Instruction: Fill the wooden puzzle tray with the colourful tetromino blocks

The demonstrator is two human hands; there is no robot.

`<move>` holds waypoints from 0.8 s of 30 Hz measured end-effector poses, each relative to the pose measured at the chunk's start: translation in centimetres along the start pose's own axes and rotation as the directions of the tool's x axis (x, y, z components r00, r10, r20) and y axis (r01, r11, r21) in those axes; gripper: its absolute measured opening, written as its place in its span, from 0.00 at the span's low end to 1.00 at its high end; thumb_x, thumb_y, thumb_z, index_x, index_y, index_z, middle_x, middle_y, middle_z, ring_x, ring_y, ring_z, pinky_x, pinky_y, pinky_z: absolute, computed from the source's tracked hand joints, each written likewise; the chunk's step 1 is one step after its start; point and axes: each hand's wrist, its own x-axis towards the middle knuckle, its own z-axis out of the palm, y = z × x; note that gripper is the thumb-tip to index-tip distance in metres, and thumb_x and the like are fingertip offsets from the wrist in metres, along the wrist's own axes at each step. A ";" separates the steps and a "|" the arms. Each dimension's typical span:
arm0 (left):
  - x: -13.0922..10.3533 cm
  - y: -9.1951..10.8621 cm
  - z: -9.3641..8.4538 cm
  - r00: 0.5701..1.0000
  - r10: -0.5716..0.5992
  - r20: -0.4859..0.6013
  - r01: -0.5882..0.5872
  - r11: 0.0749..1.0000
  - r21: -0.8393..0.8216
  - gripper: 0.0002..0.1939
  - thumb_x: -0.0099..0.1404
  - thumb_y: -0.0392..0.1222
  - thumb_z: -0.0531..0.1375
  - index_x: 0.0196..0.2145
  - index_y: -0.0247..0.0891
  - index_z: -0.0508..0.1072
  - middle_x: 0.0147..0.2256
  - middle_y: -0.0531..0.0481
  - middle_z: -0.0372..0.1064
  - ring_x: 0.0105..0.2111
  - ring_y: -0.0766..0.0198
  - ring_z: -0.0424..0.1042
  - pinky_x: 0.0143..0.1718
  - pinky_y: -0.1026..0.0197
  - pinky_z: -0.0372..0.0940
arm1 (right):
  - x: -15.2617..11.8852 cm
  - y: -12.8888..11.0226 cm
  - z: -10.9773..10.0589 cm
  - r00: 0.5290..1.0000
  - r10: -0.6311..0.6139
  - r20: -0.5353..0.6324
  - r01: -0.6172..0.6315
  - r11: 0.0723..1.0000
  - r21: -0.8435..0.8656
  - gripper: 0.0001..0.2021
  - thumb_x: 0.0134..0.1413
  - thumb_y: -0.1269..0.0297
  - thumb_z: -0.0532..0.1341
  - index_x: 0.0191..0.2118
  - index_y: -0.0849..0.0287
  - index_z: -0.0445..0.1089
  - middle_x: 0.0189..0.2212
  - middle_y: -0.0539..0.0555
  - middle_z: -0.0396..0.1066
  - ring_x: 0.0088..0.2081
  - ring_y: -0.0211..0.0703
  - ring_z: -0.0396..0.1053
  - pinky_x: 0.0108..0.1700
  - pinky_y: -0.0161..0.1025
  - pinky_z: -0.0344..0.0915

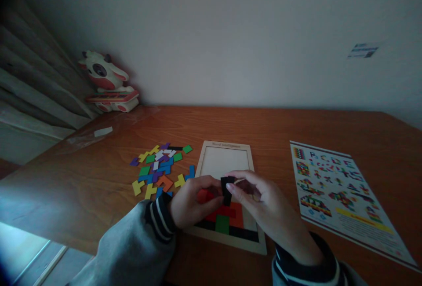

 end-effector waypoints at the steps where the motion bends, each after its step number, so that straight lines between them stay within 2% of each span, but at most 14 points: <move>1: 0.0 0.1 0.1 1.000 0.013 0.005 -0.013 1.000 0.026 0.07 0.61 0.32 0.62 0.37 0.35 0.78 0.33 0.49 0.77 0.34 0.64 0.75 0.39 0.65 0.68 | -0.1 0.0 -0.1 1.000 0.010 0.009 -0.010 1.000 0.002 0.17 0.59 0.49 0.61 0.47 0.54 0.75 0.40 0.55 0.79 0.41 0.46 0.77 0.45 0.43 0.75; 4: 0.1 0.2 0.2 0.999 0.043 0.006 -0.043 0.997 0.070 0.06 0.61 0.32 0.62 0.37 0.35 0.79 0.33 0.49 0.77 0.34 0.64 0.75 0.39 0.65 0.68 | -0.5 0.2 -0.4 1.000 0.020 0.013 -0.020 1.000 -0.008 0.17 0.59 0.49 0.61 0.46 0.55 0.74 0.38 0.54 0.79 0.41 0.46 0.77 0.44 0.41 0.74; 8: 0.2 -0.1 0.3 0.996 0.075 -0.056 -0.069 0.992 0.103 0.12 0.64 0.39 0.64 0.45 0.36 0.78 0.37 0.47 0.78 0.38 0.62 0.76 0.43 0.62 0.70 | -0.8 0.6 -1.7 0.999 0.033 -0.032 -0.033 0.999 -0.017 0.16 0.59 0.49 0.61 0.44 0.55 0.74 0.38 0.54 0.78 0.41 0.46 0.77 0.45 0.40 0.74; 12: 0.1 -1.0 0.7 0.978 0.188 -0.091 -0.149 0.934 0.325 0.10 0.67 0.40 0.60 0.45 0.37 0.77 0.40 0.45 0.78 0.41 0.58 0.75 0.46 0.57 0.70 | -0.8 1.7 -3.0 0.992 0.096 -0.085 -0.100 0.994 -0.051 0.18 0.57 0.47 0.62 0.44 0.55 0.74 0.42 0.57 0.79 0.45 0.51 0.76 0.46 0.44 0.74; 16: 0.0 -1.6 1.0 0.967 0.255 -0.026 -0.208 0.841 0.500 0.11 0.68 0.38 0.59 0.47 0.38 0.76 0.41 0.46 0.78 0.41 0.55 0.75 0.45 0.52 0.70 | -0.7 2.6 -3.2 0.987 0.133 -0.084 -0.138 0.989 -0.054 0.19 0.58 0.47 0.61 0.47 0.55 0.73 0.45 0.57 0.78 0.48 0.51 0.75 0.50 0.46 0.72; 21: -0.2 -0.9 1.0 0.969 0.244 -0.035 -0.214 0.904 0.371 0.22 0.65 0.47 0.65 0.54 0.37 0.71 0.40 0.47 0.78 0.40 0.58 0.76 0.45 0.57 0.70 | -0.7 1.9 -1.8 0.993 0.117 0.028 -0.118 0.993 0.029 0.18 0.59 0.48 0.61 0.48 0.54 0.71 0.46 0.57 0.77 0.48 0.49 0.75 0.51 0.45 0.72; 24: -0.3 -0.6 1.1 0.973 0.220 -0.065 -0.192 0.936 0.294 0.19 0.66 0.46 0.65 0.52 0.36 0.74 0.37 0.48 0.78 0.37 0.61 0.76 0.41 0.62 0.70 | -0.6 1.2 -0.8 0.990 0.111 0.082 -0.116 0.992 0.058 0.18 0.59 0.47 0.61 0.47 0.54 0.70 0.44 0.56 0.77 0.46 0.48 0.76 0.49 0.44 0.72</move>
